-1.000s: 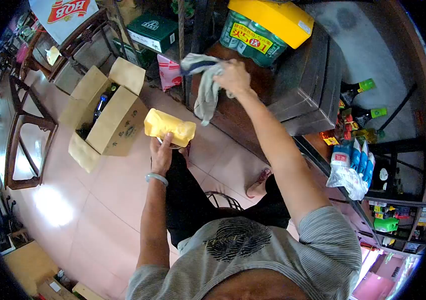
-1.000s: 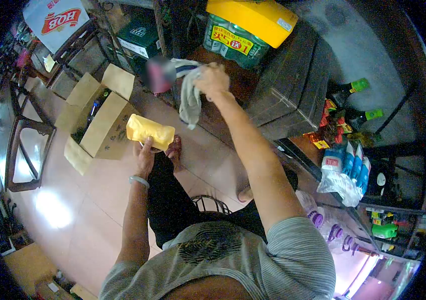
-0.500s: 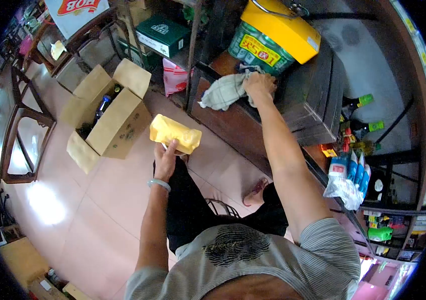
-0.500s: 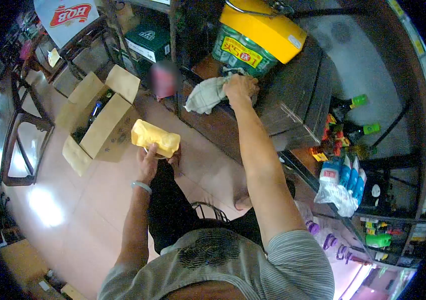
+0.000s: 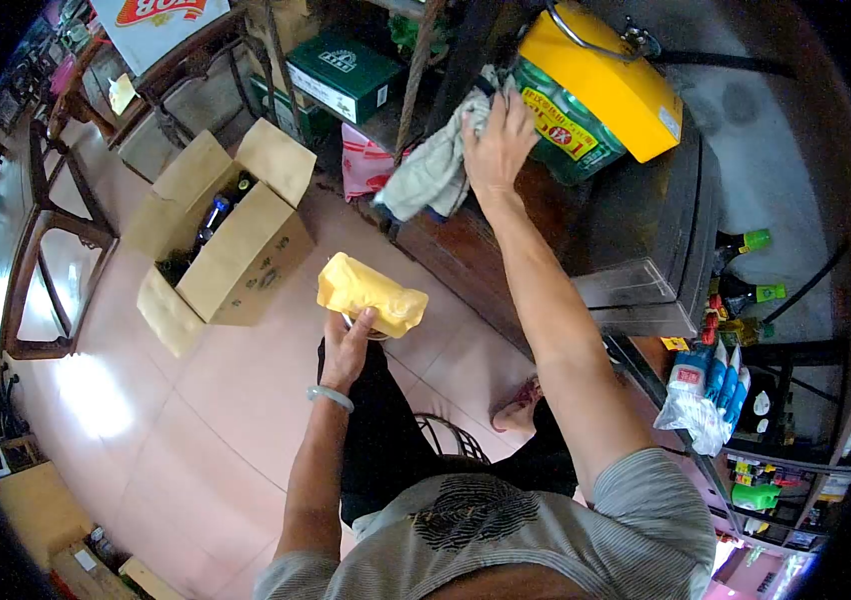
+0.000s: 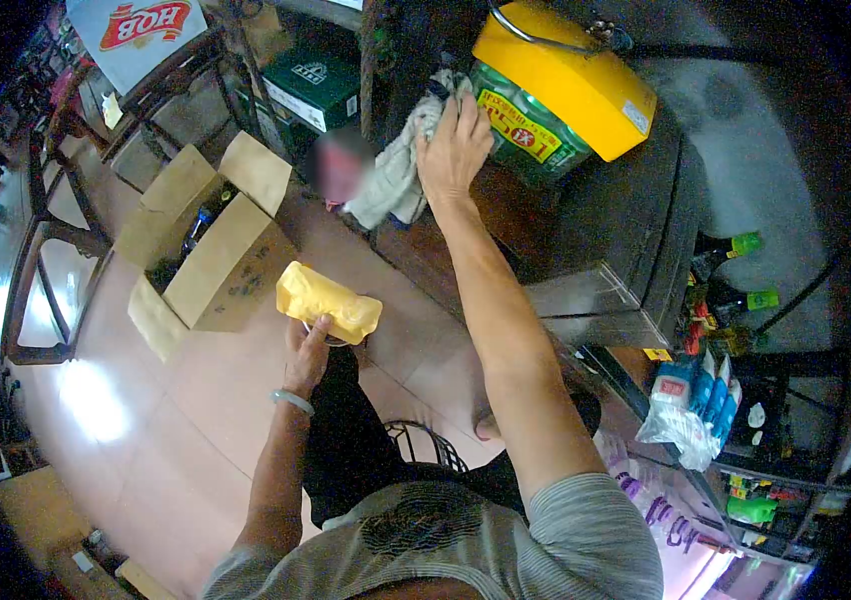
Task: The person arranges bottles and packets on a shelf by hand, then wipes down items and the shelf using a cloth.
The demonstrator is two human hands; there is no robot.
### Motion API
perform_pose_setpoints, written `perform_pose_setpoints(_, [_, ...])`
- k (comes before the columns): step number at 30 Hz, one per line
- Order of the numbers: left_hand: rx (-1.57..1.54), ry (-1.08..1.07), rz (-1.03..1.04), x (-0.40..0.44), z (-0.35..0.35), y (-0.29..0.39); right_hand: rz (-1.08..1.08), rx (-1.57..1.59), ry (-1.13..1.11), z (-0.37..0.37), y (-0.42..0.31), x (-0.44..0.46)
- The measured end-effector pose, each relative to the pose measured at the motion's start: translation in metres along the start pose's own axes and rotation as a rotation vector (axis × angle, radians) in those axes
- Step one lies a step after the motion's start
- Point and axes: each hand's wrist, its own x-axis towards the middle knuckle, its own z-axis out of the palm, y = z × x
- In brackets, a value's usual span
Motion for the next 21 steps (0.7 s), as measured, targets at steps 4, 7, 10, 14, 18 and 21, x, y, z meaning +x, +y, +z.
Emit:
perform_pose_setpoints(4, [-0.008, -0.018, -0.037, 0.002, 0.0, -0.001, 0.245, -0.137, -1.015, 0.0, 0.004, 0.018])
perform_pose_setpoints(7, [0.031, -0.032, -0.064, 0.004, 0.001, -0.001, 0.241, -0.092, -0.97, -0.014, -0.001, 0.029])
perform_pose_setpoints(10, [0.0, -0.02, -0.025, 0.005, 0.006, 0.0, -0.07, -0.218, -0.95, -0.029, -0.011, 0.044])
perform_pose_setpoints(14, [0.014, -0.018, -0.058, 0.006, 0.001, -0.008, -0.001, -0.077, -0.995, 0.009, 0.008, 0.02])
perform_pose_setpoints(18, [-0.001, -0.018, -0.049, 0.006, 0.0, -0.008, -0.062, -0.187, -1.245, 0.027, 0.008, 0.037])
perform_pose_setpoints(21, [-0.042, -0.03, -0.077, 0.009, 0.001, -0.009, -0.086, -0.198, -1.22, 0.04, 0.016, 0.036])
